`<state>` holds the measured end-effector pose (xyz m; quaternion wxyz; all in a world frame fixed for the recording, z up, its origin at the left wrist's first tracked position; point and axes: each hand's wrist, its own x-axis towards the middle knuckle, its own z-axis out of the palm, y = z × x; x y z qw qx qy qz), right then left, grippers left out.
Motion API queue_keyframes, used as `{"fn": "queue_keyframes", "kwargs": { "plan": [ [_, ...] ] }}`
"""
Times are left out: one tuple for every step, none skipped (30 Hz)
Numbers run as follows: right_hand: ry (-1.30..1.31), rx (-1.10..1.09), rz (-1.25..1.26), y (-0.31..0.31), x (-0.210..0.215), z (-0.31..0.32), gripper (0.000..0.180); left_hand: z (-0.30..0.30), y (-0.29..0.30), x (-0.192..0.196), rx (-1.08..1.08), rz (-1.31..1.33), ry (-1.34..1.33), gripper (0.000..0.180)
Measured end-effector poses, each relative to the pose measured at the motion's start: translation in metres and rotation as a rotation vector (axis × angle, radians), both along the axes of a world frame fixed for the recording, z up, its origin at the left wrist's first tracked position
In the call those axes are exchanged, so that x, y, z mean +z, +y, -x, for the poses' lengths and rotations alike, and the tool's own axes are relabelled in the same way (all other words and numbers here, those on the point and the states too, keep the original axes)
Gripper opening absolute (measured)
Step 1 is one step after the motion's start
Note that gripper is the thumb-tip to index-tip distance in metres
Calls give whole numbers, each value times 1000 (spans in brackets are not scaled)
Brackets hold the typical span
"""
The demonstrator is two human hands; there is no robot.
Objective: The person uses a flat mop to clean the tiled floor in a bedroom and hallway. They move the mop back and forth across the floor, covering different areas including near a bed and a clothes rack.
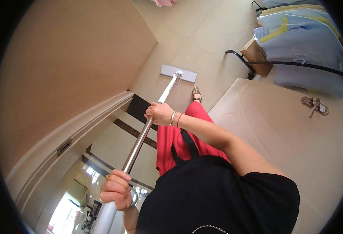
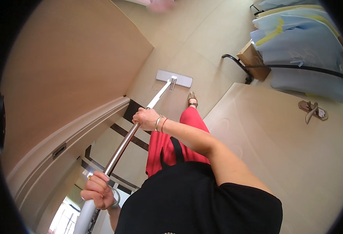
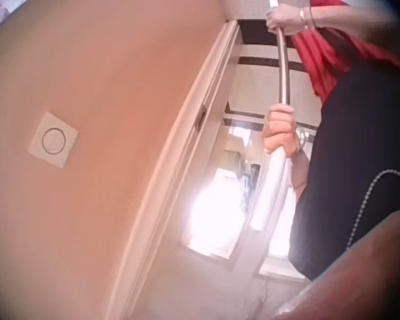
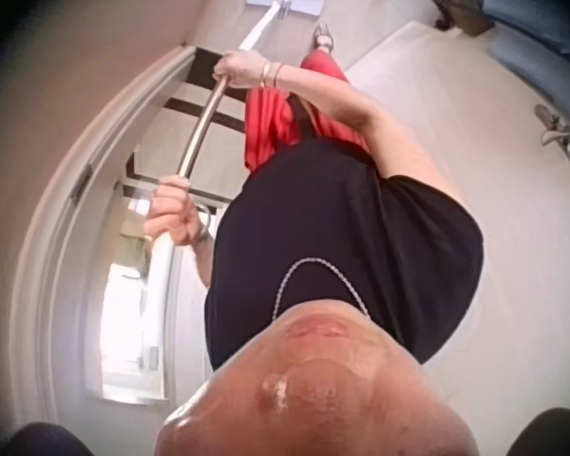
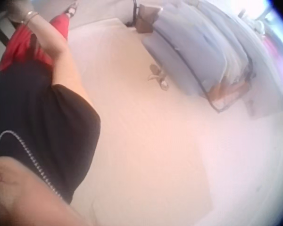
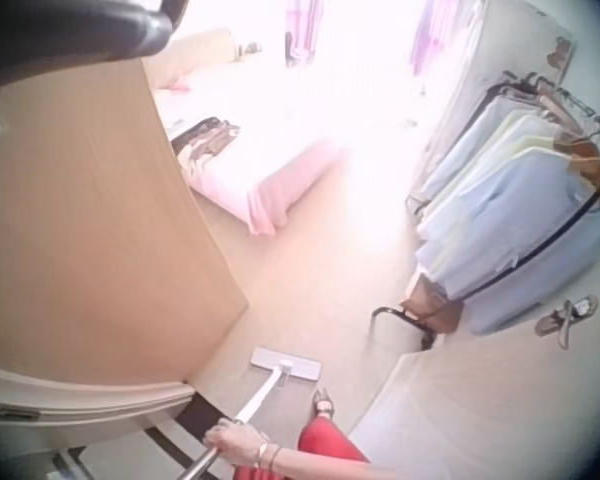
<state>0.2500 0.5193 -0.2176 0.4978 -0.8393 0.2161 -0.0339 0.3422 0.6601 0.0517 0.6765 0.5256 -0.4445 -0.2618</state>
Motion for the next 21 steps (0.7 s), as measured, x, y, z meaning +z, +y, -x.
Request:
{"fn": "queue_keyframes", "kwargs": {
  "plan": [
    [6, 0, 8, -11, -2, 4, 5, 4, -7, -6, 4, 19, 11, 19],
    [12, 1, 13, -22, -7, 9, 5, 9, -14, -11, 9, 35, 22, 19],
    [-35, -5, 63, -37, -13, 15, 4, 13, -25, -19, 6, 57, 7, 18],
    [-46, -27, 110, -53, -19, 24, 5, 20, -37, -28, 13, 76, 9, 18],
    [-46, -32, 124, -72, -19, 32, 7, 26, -50, -39, 19, 97, 6, 18],
    [-7, -94, 147, -91, -35, 42, 8, 32, -67, -53, 14, 127, 12, 19],
    [7, -166, 181, -112, -51, 52, 8, 37, -87, -67, 3, 124, 6, 18],
    [5, -214, 196, -136, -65, 62, 7, 42, -107, -84, -4, 123, 2, 17],
    [9, -252, 242, -159, -76, 68, 8, 48, -127, -97, -31, 124, -7, 15],
    [58, -288, 273, -184, -84, 77, 8, 54, -149, -110, -63, 132, -10, 14],
    [110, -322, 307, -208, -91, 87, 9, 63, -165, -128, -72, 136, -9, 10],
    [177, -377, 334, -229, -96, 96, 9, 72, -182, -143, -83, 142, -8, 8],
    [246, -385, 321, -252, -101, 109, 6, 80, -202, -149, -129, 160, -34, 9],
    [220, -448, 299, -269, -108, 123, 10, 89, -219, -153, -178, 177, -59, 10],
    [176, -484, 337, -280, -112, 136, 13, 98, -231, -156, -205, 196, -49, 12],
    [130, -513, 370, -282, -111, 142, 18, 105, -237, -156, -227, 210, -43, 15],
    [130, -536, 369, -276, -111, 142, 19, 109, -238, -153, -223, 201, -26, 16],
    [129, -559, 369, -268, -111, 141, 20, 108, -230, -153, -233, 185, -38, 16],
    [131, -588, 379, -265, -109, 142, 20, 107, -225, -151, -250, 179, -46, 16],
    [107, -599, 379, -257, -107, 141, 21, 106, -218, -147, -266, 174, -55, 17],
    [82, -610, 379, -246, -106, 137, 22, 102, -208, -141, -285, 158, -58, 18]
  ]
}}
